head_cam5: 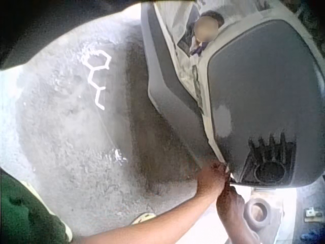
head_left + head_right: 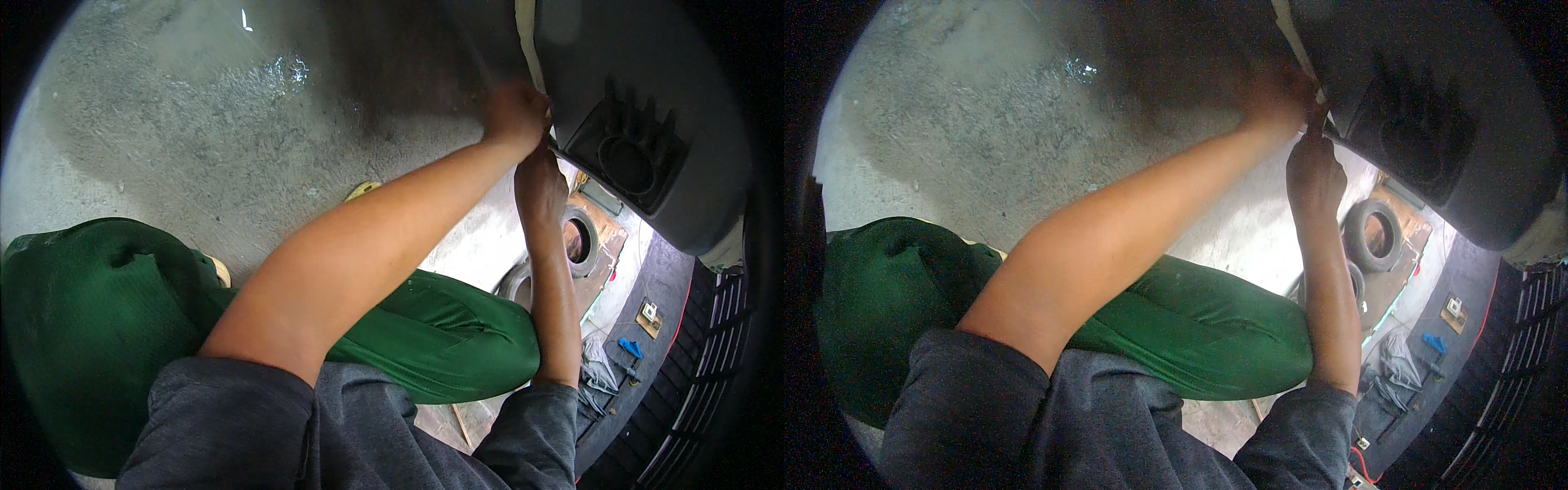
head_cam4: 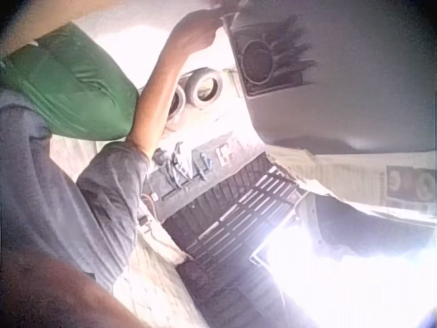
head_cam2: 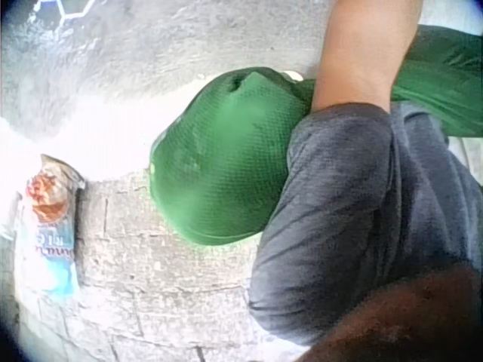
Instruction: The person crouches beside a car and uses masking tape to secure newspaper over the front bumper area. They repeatedly tear and apply strips of tape along the edges of the newspaper, smoothing each piece to hold it in place.
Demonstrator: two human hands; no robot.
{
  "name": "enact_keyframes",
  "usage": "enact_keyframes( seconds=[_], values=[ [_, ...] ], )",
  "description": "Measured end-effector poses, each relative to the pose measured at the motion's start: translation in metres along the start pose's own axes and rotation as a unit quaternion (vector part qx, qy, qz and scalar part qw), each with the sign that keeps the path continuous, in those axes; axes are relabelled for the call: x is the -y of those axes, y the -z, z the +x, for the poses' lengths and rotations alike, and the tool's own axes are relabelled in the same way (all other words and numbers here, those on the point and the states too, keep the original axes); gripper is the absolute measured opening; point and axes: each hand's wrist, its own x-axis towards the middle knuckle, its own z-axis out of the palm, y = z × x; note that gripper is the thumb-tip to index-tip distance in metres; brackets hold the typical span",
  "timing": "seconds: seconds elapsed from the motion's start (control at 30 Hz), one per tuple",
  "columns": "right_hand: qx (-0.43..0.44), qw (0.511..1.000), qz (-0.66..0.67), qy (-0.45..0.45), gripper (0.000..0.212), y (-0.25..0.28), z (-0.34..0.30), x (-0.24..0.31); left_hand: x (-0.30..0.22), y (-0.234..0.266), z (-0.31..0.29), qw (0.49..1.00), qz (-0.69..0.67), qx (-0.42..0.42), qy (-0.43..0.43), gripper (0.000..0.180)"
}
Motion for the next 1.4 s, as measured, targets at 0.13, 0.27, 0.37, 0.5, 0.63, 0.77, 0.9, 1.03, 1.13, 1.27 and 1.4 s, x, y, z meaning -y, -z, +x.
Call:
enact_keyframes(
  seconds=[0.13,0.27,0.37,0.5,0.63,0.77,0.9,1.03,1.13,1.27,1.4],
  values=[
    [-0.02,0.999,0.017,0.022,0.034,-0.016,-0.001,-0.016,-0.003,-0.013,-0.012,0.996,0.0,-0.077,-0.05,0.017],
    [-0.073,0.992,0.037,0.094,0.035,-0.03,-0.003,-0.026,-0.01,-0.016,-0.008,0.987,0.006,-0.132,-0.09,0.027],
    [-0.125,0.98,0.024,0.155,0.032,-0.044,-0.003,-0.044,-0.019,-0.02,-0.012,0.99,-0.001,-0.055,-0.132,0.049],
    [-0.177,0.96,0.052,0.213,0.027,-0.062,-0.001,-0.045,-0.04,-0.035,-0.029,0.986,0.029,-0.092,-0.133,0.07],
    [-0.165,0.96,0.039,0.223,0.025,-0.059,-0.002,-0.054,-0.048,-0.044,-0.031,0.984,0.006,-0.092,-0.154,0.074],
    [-0.17,0.963,0.01,0.207,0.032,-0.052,-0.006,-0.052,-0.048,-0.033,-0.016,0.984,-0.022,-0.073,-0.164,0.073],
    [-0.037,0.995,0.03,0.084,0.036,-0.021,0.001,-0.017,-0.046,-0.005,-0.015,0.988,-0.094,-0.044,-0.118,0.068],
    [-0.016,0.994,-0.01,0.111,0.05,-0.026,0.001,-0.032,-0.029,-0.009,-0.022,0.975,-0.015,-0.133,-0.176,0.057],
    [-0.03,0.991,-0.023,0.13,0.064,-0.04,0.0,-0.043,-0.027,-0.017,-0.026,0.956,0.02,-0.162,-0.242,0.039],
    [0.002,0.999,-0.037,0.037,0.071,-0.016,0.002,-0.012,-0.024,-0.004,-0.001,0.974,0.003,-0.126,-0.187,0.017],
    [-0.009,0.998,-0.03,0.057,0.073,-0.02,0.004,-0.012,-0.026,0.003,-0.002,0.976,-0.017,-0.124,-0.181,0.014]
  ],
)
